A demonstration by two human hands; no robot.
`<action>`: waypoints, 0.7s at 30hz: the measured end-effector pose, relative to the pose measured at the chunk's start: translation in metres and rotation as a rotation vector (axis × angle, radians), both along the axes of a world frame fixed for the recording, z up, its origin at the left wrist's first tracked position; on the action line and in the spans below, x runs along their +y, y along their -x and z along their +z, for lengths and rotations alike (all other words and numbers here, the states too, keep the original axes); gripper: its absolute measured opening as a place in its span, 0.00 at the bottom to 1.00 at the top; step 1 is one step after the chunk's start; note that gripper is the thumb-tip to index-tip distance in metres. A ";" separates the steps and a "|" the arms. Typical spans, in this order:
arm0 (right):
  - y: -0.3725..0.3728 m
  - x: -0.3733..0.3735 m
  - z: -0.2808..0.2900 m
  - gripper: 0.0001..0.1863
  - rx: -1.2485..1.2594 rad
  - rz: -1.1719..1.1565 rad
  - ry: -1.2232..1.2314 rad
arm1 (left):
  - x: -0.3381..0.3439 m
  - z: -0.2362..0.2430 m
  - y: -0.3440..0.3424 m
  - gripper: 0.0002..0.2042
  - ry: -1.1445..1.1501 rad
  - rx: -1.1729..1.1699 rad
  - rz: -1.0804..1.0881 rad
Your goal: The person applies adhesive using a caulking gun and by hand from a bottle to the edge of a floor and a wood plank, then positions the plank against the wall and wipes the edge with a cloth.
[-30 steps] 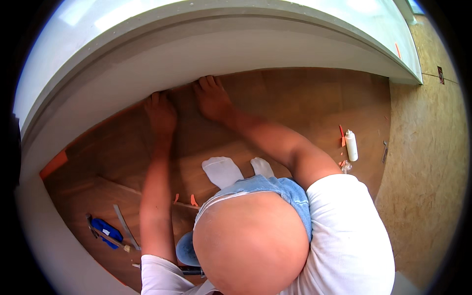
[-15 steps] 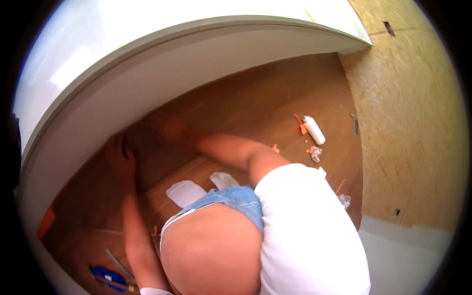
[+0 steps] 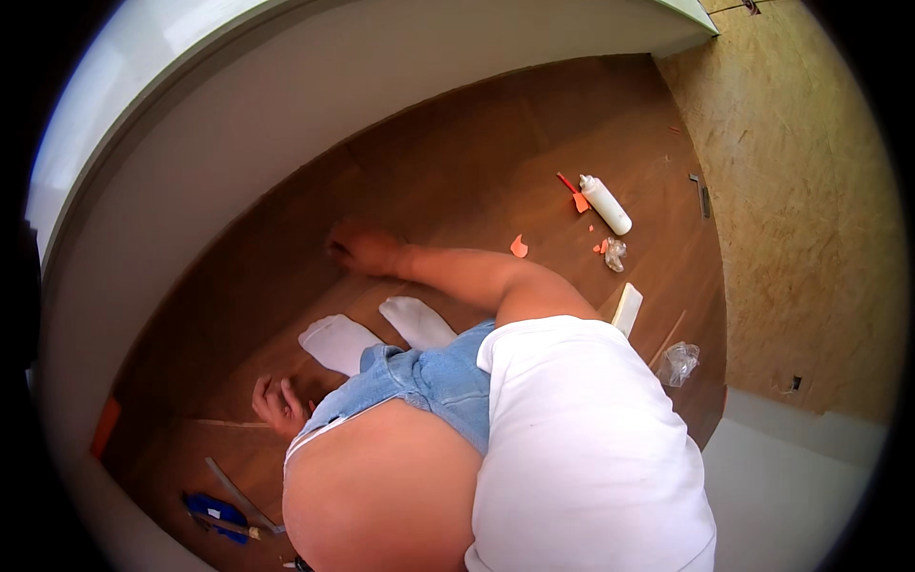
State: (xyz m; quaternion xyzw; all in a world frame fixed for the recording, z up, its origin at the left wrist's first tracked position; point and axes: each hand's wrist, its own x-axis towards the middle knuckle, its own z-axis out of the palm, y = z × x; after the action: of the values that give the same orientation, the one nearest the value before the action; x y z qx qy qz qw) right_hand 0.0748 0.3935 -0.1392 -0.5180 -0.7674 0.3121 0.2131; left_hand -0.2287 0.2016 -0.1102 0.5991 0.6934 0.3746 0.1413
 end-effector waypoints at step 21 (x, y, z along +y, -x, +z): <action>-0.484 -0.047 -0.039 0.09 -1.228 -0.300 -0.077 | -0.183 0.100 0.040 0.12 0.664 0.105 0.270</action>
State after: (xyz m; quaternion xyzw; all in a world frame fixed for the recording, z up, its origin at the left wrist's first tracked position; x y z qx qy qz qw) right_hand 0.5587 0.3467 -0.1781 -0.6964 -0.6796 -0.1033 -0.2061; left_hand -0.2692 0.0183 -0.0103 0.4420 0.8565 0.1130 0.2413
